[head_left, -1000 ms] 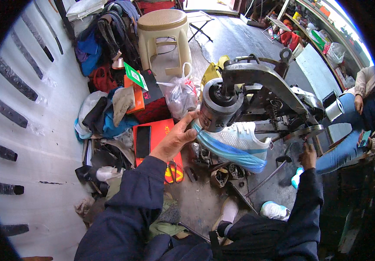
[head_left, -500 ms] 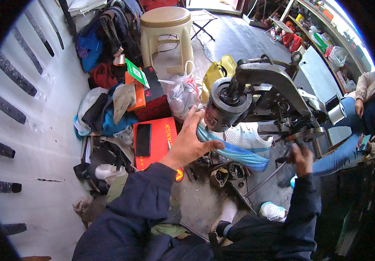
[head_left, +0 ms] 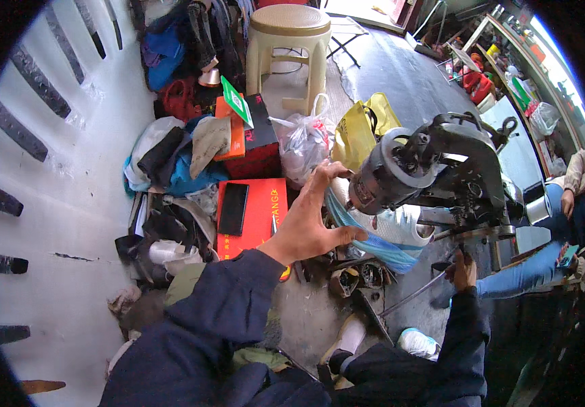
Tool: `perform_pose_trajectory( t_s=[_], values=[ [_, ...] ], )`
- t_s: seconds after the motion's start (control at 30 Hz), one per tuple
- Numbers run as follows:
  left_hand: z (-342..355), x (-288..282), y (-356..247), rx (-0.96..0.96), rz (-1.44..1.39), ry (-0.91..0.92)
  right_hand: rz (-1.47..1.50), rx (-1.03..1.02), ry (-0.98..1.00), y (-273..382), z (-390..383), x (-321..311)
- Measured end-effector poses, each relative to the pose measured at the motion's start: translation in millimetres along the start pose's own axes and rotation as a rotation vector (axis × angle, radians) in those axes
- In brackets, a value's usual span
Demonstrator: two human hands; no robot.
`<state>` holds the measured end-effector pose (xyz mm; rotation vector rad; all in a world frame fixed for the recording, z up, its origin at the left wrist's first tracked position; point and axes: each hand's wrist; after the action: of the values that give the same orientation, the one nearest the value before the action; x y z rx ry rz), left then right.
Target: The person operates a manual sewing machine to stitch a white and blue sneaker. They guide the shoe under the needle, pull the thread, and adjust the shoe's position repeatedly to continue stitching along the sole.
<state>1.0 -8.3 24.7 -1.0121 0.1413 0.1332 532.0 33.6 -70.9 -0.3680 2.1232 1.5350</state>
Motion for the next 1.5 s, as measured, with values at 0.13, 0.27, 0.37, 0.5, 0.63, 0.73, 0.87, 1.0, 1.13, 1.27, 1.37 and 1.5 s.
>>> perform_pose_trajectory(
  t_s=[0.13,0.27,0.37,0.5,0.63,0.73,0.87,1.0,1.13,1.27,1.37,1.5],
  values=[
    [-1,4,-2,0.042,-0.213,-0.001,0.006,0.077,0.042,19,-15,14],
    [1,-2,-5,0.016,-0.12,0.008,0.032,0.07,0.078,27,-15,15],
    [5,-8,-1,-0.015,-0.132,0.109,0.028,0.07,0.064,24,-12,15],
    [1,-14,7,-0.266,-0.657,-0.081,0.079,0.049,0.08,20,-10,13],
    [-3,-7,14,-0.305,-0.701,-0.124,0.093,0.073,0.057,17,-6,12],
    [-6,4,20,-0.372,-0.61,-0.087,0.111,0.052,0.051,20,-6,12],
    [-14,16,22,-0.441,-0.623,-0.081,-0.078,0.038,0.046,44,-25,9],
    [-15,15,21,-0.368,-0.521,-0.129,0.07,-0.296,-0.167,80,-43,-4],
    [-12,10,16,-0.405,-0.561,-0.135,0.178,-0.35,-0.36,92,-23,-60],
    [-12,8,10,-0.387,-0.512,-0.129,-0.143,-0.296,-0.291,43,15,-105],
    [-13,7,12,-0.367,-0.473,-0.12,-0.775,-0.321,-0.353,2,32,-88],
    [-12,10,18,-0.301,-0.408,-0.145,0.073,0.077,0.062,-1,11,-21]
  ],
)
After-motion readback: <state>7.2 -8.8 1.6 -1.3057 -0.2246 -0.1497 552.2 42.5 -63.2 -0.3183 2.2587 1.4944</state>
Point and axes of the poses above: each hand's wrist, its own z-axis towards the middle knuckle, its own x-axis out of the palm, y = z × x, and after that the axes turned 5 degrees about x, right-handed
